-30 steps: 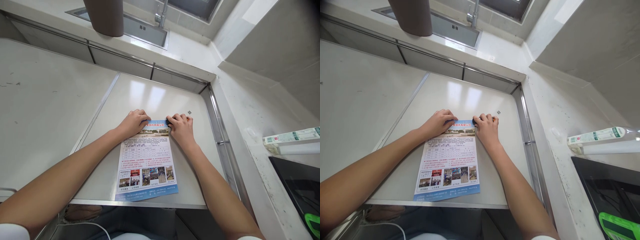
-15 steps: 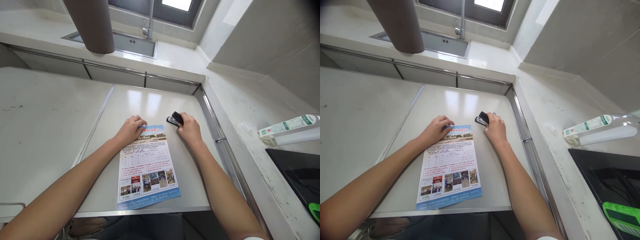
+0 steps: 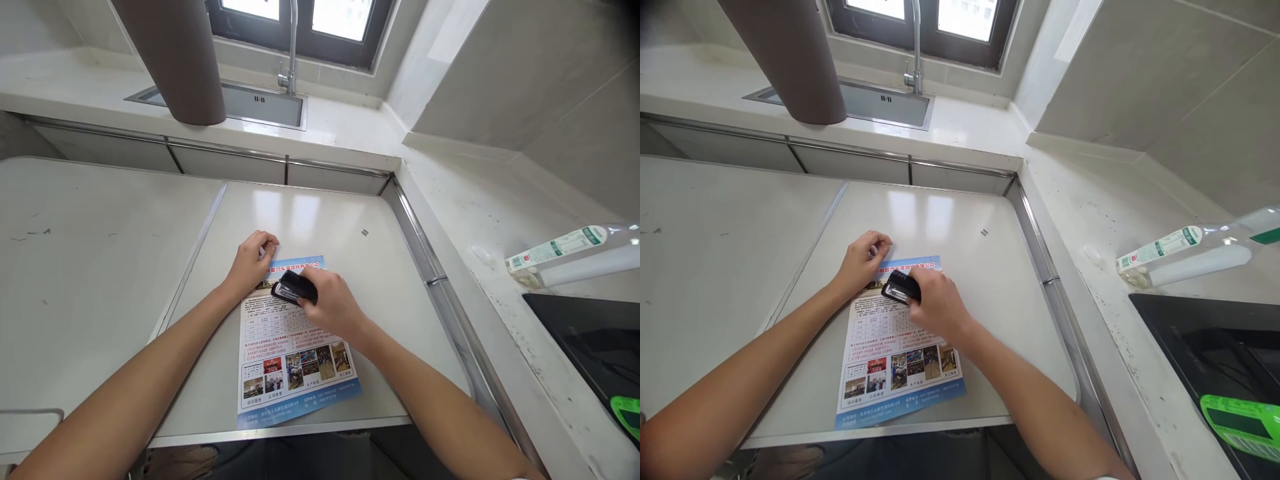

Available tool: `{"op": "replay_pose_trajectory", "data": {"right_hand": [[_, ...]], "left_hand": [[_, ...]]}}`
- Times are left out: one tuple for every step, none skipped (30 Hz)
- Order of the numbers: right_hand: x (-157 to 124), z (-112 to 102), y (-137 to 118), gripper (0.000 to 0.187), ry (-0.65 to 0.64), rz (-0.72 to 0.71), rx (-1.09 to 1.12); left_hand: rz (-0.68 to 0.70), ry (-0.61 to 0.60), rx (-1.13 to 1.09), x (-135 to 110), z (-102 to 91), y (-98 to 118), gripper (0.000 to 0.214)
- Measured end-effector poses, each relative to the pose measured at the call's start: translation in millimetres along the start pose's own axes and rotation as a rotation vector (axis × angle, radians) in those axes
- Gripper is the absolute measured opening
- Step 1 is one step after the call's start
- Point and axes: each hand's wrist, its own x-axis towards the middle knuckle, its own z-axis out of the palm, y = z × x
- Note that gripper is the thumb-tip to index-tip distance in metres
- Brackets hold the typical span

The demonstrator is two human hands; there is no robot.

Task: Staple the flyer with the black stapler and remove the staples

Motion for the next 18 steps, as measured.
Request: {"op": "replay_pose_trajectory", "data": {"right_hand": [[-1, 4, -3, 0.023, -0.023, -0.008, -0.004], [-2, 6, -3, 0.021, -0.041, -0.012, -0.008], [-1, 6, -2, 0.019, -0.059, -0.014, -0.013], [0, 4, 2, 0.018, -0.080, -0.014, -0.017], [3, -1, 8, 0.017, -0.103, -0.014, -0.024], [5, -8, 17, 0.016, -0.128, -0.018, -0.032], [8, -17, 27, 0.016, -0.154, -0.030, -0.043], [11, -28, 38, 0.015, -0.181, -0.049, -0.051], [14, -39, 51, 0.014, -0.211, -0.071, -0.056], [16, -50, 63, 0.013, -0.241, -0.085, -0.058], [18, -61, 75, 0.015, -0.268, -0.083, -0.053], [19, -70, 86, 0.018, -0.277, -0.066, -0.048], [19, -78, 96, 0.021, -0.284, -0.044, -0.048], [19, -83, 103, 0.023, -0.295, -0.029, -0.052], [18, -87, 108, 0.024, -0.305, -0.018, -0.059], [17, -89, 111, 0.023, -0.314, -0.012, -0.072], [17, -89, 112, 0.021, -0.322, -0.010, -0.088], [16, -89, 112, 0.020, -0.326, -0.007, -0.104]], "left_hand": [[0.002, 0.031, -0.012, 0, -1.1, 1, 0.012], [0.004, 0.064, -0.023, 1, -2.4, 1, 0.012], [0.001, 0.096, -0.032, 1, -3.7, 1, 0.012], [-0.006, 0.123, -0.040, 2, -4.9, 1, 0.012], [-0.017, 0.142, -0.047, 2, -6.0, 0, 0.012], [-0.030, 0.152, -0.055, 3, -6.9, -1, 0.012], [-0.044, 0.154, -0.066, 3, -7.4, -3, 0.011], [-0.060, 0.151, -0.078, 4, -7.5, -5, 0.011], [-0.077, 0.144, -0.091, 5, -7.3, -8, 0.010], [-0.096, 0.139, -0.101, 5, -6.9, -10, 0.010], [-0.115, 0.135, -0.110, 6, -6.4, -11, 0.010], [-0.133, 0.131, -0.117, 6, -5.9, -12, 0.010], [-0.148, 0.128, -0.122, 7, -5.5, -13, 0.010], [-0.160, 0.124, -0.126, 7, -5.3, -13, 0.011], [-0.169, 0.120, -0.130, 7, -5.3, -12, 0.011], [-0.176, 0.117, -0.136, 7, -5.4, -12, 0.011], [-0.181, 0.113, -0.141, 7, -5.7, -11, 0.011], [-0.186, 0.111, -0.147, 8, -6.0, -10, 0.012]]}}
